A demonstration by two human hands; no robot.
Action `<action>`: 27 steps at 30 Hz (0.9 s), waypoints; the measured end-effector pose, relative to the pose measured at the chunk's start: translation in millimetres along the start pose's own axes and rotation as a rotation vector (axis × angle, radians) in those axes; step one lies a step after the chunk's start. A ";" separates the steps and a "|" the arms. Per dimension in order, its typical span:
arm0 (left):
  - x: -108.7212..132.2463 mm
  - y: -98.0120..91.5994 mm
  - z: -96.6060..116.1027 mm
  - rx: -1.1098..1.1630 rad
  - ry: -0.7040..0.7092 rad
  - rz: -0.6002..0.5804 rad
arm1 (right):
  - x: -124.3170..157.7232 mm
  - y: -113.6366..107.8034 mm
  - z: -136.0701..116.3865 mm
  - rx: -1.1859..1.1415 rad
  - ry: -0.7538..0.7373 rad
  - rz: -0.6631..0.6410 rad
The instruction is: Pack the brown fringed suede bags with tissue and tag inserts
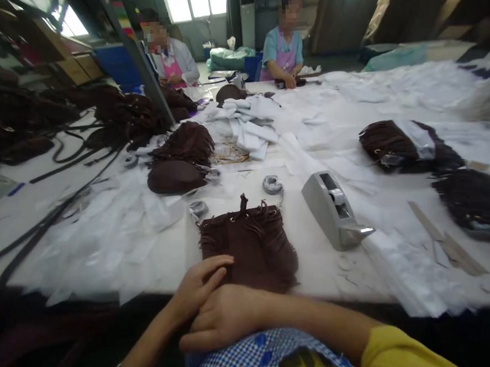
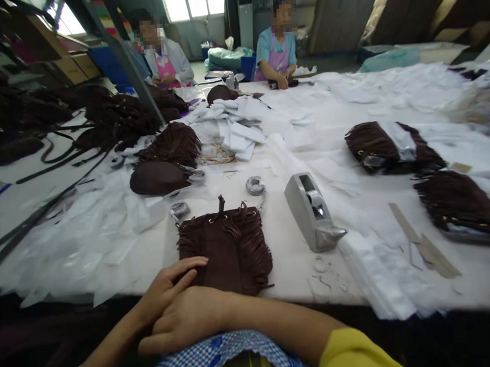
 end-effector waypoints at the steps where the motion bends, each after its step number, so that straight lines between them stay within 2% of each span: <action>1: 4.2 4.1 1.9 -0.087 0.074 0.014 | 10.4 -5.7 -3.8 0.007 -0.055 -0.018; 2: 8.4 7.5 3.3 -0.170 0.143 0.048 | 20.7 -16.1 -6.8 0.072 -0.116 0.006; 4: 16.0 13.1 1.7 -0.322 0.231 0.150 | 40.7 -35.0 -0.4 0.200 -0.121 0.047; 6: 22.9 18.0 -5.1 -0.441 0.259 0.254 | 59.2 -50.7 17.3 0.352 0.020 0.085; 9: 34.7 19.4 -15.1 -0.497 0.263 0.349 | 82.9 -54.9 40.7 0.482 0.275 0.047; 12: 45.7 1.4 -16.6 -0.386 0.189 0.428 | 92.6 -47.4 46.6 0.521 0.387 0.003; 14: 50.7 -16.9 -9.4 -0.280 0.144 0.508 | 92.4 -44.4 47.6 0.533 0.419 0.000; 15: 51.2 -21.2 -1.6 -0.247 0.166 0.513 | 91.1 -43.5 48.1 0.533 0.425 -0.001; 16: 49.9 -19.7 8.5 -0.242 0.224 0.476 | 89.7 -42.9 48.8 0.532 0.427 -0.005; 18: 46.6 -2.6 27.6 -0.315 0.398 0.306 | 87.4 -42.4 50.2 0.527 0.424 -0.017; 20: 46.1 14.7 30.2 -0.434 0.514 0.151 | 86.7 -42.2 51.3 0.522 0.415 -0.035; 21: 46.9 16.6 25.5 -0.486 0.539 0.124 | 87.0 -42.1 51.7 0.520 0.410 -0.044; 24: 53.3 -2.8 0.4 -0.582 0.534 0.131 | 88.9 -42.4 52.3 0.518 0.395 -0.054; 27: 58.1 -37.0 -23.4 -0.682 0.399 0.140 | 89.0 -42.8 52.3 0.522 0.381 -0.049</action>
Point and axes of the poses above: each hand's wrist, its own x-axis away from the middle knuckle, its own y-axis out of the palm, z = x × y, the point moved 9 cm from there along -x, towards the middle knuckle, and after that the axes turned 11 degrees about -y, right-handed, at the moved point
